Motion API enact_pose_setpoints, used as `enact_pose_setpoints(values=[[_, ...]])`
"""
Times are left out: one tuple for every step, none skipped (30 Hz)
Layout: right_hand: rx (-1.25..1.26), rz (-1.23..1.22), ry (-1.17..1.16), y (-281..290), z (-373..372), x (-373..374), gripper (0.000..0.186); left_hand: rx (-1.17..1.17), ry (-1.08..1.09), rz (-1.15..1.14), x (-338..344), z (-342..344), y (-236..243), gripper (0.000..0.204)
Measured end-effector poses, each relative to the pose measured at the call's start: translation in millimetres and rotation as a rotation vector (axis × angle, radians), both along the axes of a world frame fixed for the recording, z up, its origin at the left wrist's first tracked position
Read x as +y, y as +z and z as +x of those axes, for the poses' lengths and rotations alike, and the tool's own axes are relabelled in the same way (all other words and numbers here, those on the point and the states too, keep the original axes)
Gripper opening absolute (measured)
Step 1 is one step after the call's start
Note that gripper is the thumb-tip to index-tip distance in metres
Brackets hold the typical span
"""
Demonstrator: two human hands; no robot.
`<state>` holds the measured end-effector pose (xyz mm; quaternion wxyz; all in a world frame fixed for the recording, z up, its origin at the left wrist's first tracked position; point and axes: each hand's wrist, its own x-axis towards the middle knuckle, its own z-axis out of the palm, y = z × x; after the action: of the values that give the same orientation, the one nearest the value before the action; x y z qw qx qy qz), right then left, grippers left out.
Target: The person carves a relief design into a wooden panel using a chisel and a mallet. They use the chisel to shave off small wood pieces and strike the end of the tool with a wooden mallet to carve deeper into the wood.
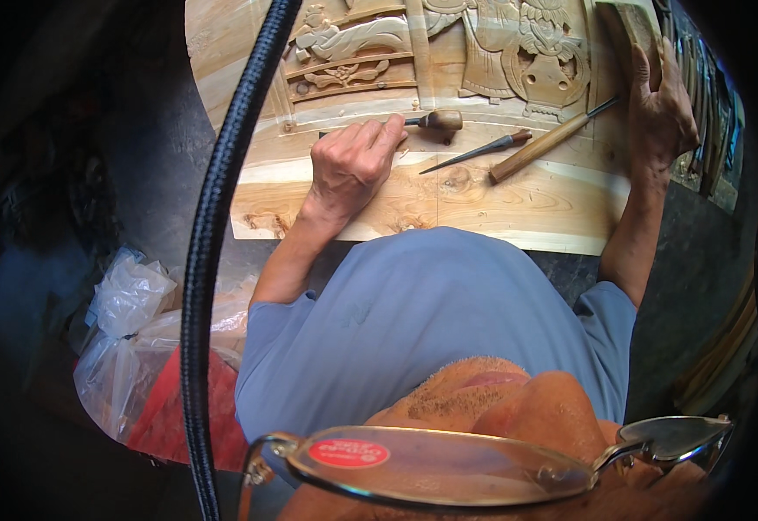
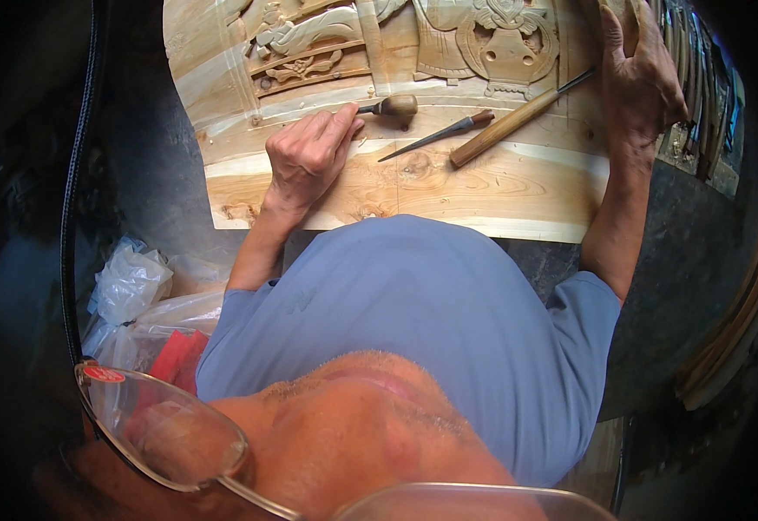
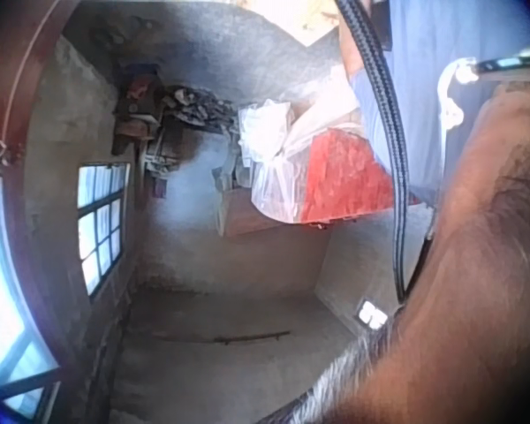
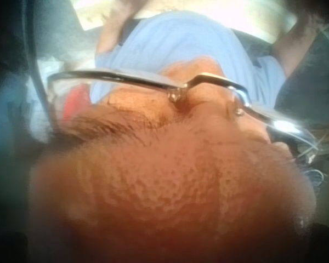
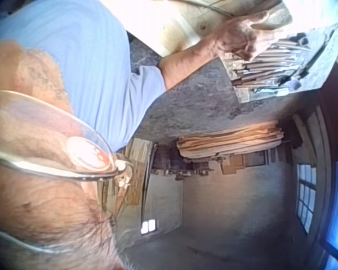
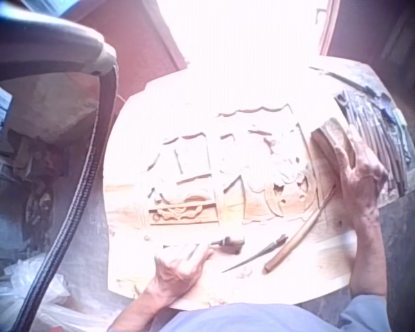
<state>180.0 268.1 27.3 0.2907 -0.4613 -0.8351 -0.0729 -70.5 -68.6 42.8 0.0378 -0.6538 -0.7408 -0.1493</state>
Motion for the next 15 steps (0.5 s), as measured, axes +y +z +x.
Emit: enact_pose_setpoints(values=[[-0.046, -0.023, -0.023, 1, 2, 1, 0.06, -0.001, 0.004, 0.024, 0, 0, -3, 0.023], [-0.092, -0.047, -0.047, 2, 4, 2, 0.059, -0.003, 0.007, 0.047, 1, 0, -6, 0.022], [-0.075, -0.038, -0.031, 1, 5, 3, 0.059, -0.004, 0.009, 0.071, 2, 0, -8, 0.022], [-0.059, -0.03, -0.014, -1, 6, 5, 0.059, -0.009, 0.016, 0.046, 3, 2, -7, 0.021], [-0.042, -0.023, 0.003, -3, 6, 6, 0.058, -0.014, 0.023, 0.021, 4, 5, -4, 0.019], [-0.042, -0.026, 0.005, -3, 6, 7, 0.058, -0.019, 0.029, -0.004, 5, 8, -2, 0.018], [-0.04, -0.029, 0.008, -4, 6, 7, 0.058, -0.017, 0.028, -0.016, 6, 10, 0, 0.018], [-0.038, -0.032, 0.01, -4, 6, 8, 0.058, -0.015, 0.026, -0.028, 7, 12, 2, 0.017], [-0.034, -0.033, 0.012, -5, 6, 7, 0.058, -0.014, 0.025, -0.04, 9, 14, 3, 0.017], [-0.026, -0.032, 0.015, -5, 5, 7, 0.058, -0.011, 0.019, -0.039, 10, 16, 4, 0.017], [-0.019, -0.031, 0.017, -5, 5, 7, 0.058, -0.008, 0.014, -0.037, 11, 18, 4, 0.017], [-0.027, -0.042, 0.003, -4, 4, 6, 0.058, -0.005, 0.009, -0.036, 12, 18, 4, 0.017], [-0.037, -0.052, -0.011, -1, 4, 4, 0.058, 0.01, 0.003, -0.067, 12, 18, 3, 0.017], [-0.048, -0.061, -0.024, 2, 3, 3, 0.058, 0.01, 0.011, -0.031, 13, 20, 2, 0.017], [-0.015, -0.044, -0.011, 3, 2, 3, 0.058, 0.009, 0.019, 0.005, 14, 24, 2, 0.016]])
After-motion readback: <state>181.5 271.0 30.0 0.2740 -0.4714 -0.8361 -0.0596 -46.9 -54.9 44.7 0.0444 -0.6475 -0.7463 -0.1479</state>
